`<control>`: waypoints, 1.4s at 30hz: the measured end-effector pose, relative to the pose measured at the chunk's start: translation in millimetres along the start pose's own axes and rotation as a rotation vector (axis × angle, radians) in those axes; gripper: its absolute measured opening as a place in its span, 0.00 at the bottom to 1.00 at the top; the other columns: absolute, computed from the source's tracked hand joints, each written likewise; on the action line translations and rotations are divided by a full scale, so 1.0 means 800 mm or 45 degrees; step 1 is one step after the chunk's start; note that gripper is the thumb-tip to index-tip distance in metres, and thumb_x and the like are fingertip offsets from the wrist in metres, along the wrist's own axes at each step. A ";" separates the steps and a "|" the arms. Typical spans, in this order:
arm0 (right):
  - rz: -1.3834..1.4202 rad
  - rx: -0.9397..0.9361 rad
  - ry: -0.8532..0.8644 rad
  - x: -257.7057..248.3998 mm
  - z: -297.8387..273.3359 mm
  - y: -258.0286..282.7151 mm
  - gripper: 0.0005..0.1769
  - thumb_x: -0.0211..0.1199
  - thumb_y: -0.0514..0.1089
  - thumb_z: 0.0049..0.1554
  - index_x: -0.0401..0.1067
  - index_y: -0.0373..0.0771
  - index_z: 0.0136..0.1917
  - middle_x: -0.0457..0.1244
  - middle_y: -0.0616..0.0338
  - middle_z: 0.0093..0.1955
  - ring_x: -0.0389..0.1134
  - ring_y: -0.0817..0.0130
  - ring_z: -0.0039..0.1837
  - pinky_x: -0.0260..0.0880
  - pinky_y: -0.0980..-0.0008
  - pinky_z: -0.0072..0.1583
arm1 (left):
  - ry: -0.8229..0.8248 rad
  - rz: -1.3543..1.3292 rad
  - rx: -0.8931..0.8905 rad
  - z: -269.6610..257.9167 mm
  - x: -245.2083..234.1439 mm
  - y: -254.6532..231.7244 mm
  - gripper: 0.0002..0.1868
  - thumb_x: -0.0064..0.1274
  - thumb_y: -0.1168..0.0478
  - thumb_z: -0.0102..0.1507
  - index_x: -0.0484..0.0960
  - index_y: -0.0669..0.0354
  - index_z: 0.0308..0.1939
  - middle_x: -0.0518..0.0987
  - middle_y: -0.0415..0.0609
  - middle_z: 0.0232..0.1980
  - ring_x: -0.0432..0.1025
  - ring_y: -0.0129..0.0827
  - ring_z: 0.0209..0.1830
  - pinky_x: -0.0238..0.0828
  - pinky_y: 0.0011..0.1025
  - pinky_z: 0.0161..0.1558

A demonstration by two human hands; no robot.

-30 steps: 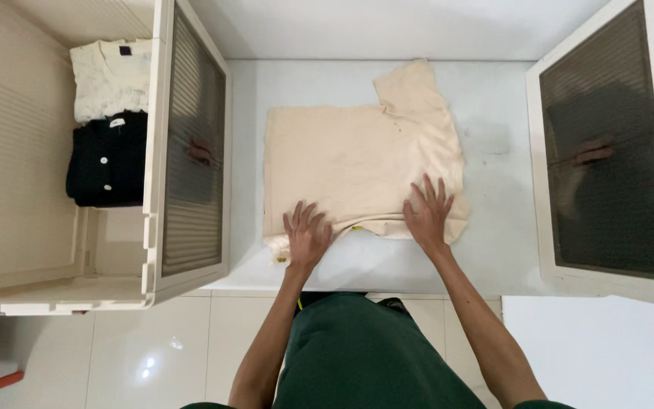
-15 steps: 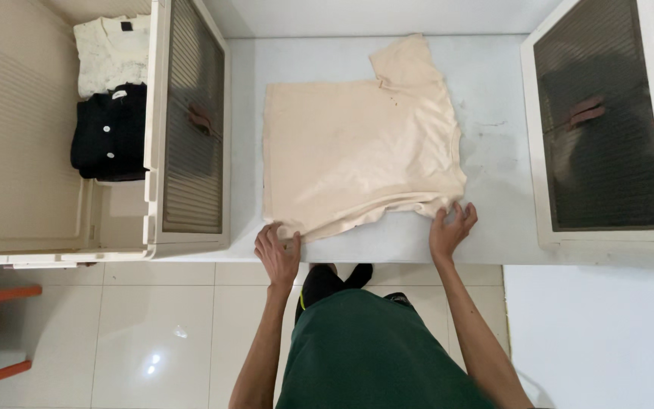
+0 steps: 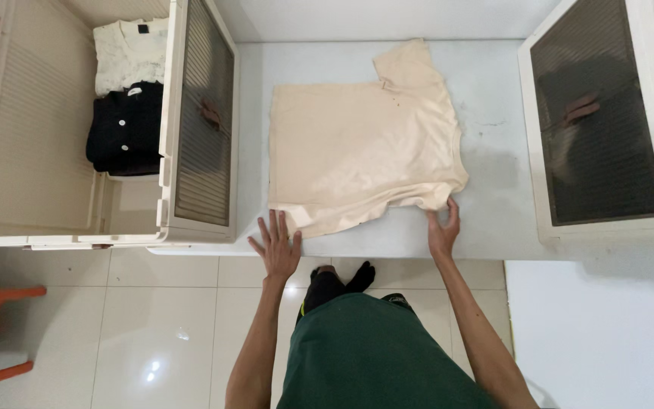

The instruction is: The person picks up a light-colored shirt from a surface, spreads it flat, and performs a series of folds to collapse it into a rectangular shape. The person then places the folded shirt into a storage bin on top of other folded garments.

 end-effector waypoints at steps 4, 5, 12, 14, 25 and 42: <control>0.152 -0.121 0.226 0.005 -0.004 0.029 0.43 0.68 0.40 0.54 0.57 0.36 0.80 0.64 0.49 0.64 0.63 0.61 0.62 0.63 0.62 0.65 | 0.057 0.000 -0.015 0.001 0.003 0.005 0.41 0.35 0.37 0.70 0.46 0.49 0.82 0.39 0.48 0.86 0.27 0.57 0.84 0.14 0.74 0.69; 0.125 -0.097 0.227 0.004 0.000 0.029 0.43 0.68 0.40 0.56 0.57 0.36 0.81 0.67 0.48 0.60 0.64 0.62 0.58 0.66 0.65 0.63 | 0.078 0.003 -0.030 0.001 0.004 0.004 0.43 0.36 0.36 0.69 0.45 0.48 0.82 0.38 0.47 0.86 0.27 0.56 0.84 0.14 0.74 0.69; 0.269 -0.064 0.130 -0.026 0.035 0.057 0.22 0.69 0.41 0.59 0.72 0.31 0.64 0.71 0.48 0.56 0.67 0.67 0.53 0.66 0.67 0.56 | 0.210 -0.078 -0.012 0.007 0.009 0.023 0.46 0.37 0.33 0.68 0.39 0.45 0.83 0.32 0.45 0.86 0.21 0.55 0.84 0.09 0.74 0.68; 0.159 0.048 0.192 -0.046 0.032 0.071 0.18 0.69 0.43 0.61 0.75 0.34 0.62 0.72 0.48 0.54 0.60 0.65 0.42 0.58 0.62 0.46 | 0.239 -0.068 -0.025 0.005 0.014 0.030 0.46 0.37 0.32 0.68 0.38 0.44 0.83 0.32 0.44 0.87 0.20 0.54 0.84 0.08 0.74 0.69; 0.264 0.067 0.315 -0.082 0.024 0.026 0.16 0.60 0.45 0.68 0.70 0.31 0.63 0.67 0.52 0.46 0.64 0.71 0.45 0.65 0.70 0.45 | 0.261 -0.034 -0.012 0.011 0.029 0.034 0.48 0.33 0.31 0.68 0.34 0.45 0.83 0.27 0.43 0.86 0.16 0.52 0.84 0.07 0.75 0.68; -0.417 0.196 0.303 -0.110 -0.039 -0.043 0.27 0.66 0.48 0.55 0.71 0.32 0.64 0.71 0.49 0.49 0.73 0.57 0.52 0.73 0.55 0.57 | -0.147 -0.324 0.029 -0.052 0.000 0.029 0.46 0.59 0.45 0.62 0.57 0.58 0.77 0.37 0.71 0.82 0.26 0.66 0.82 0.24 0.67 0.75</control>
Point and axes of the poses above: each hand's wrist, its own z-axis towards the middle knuckle, its own x-axis out of the palm, y = z × x, the point moved 2 cm from there along z, towards the middle knuckle
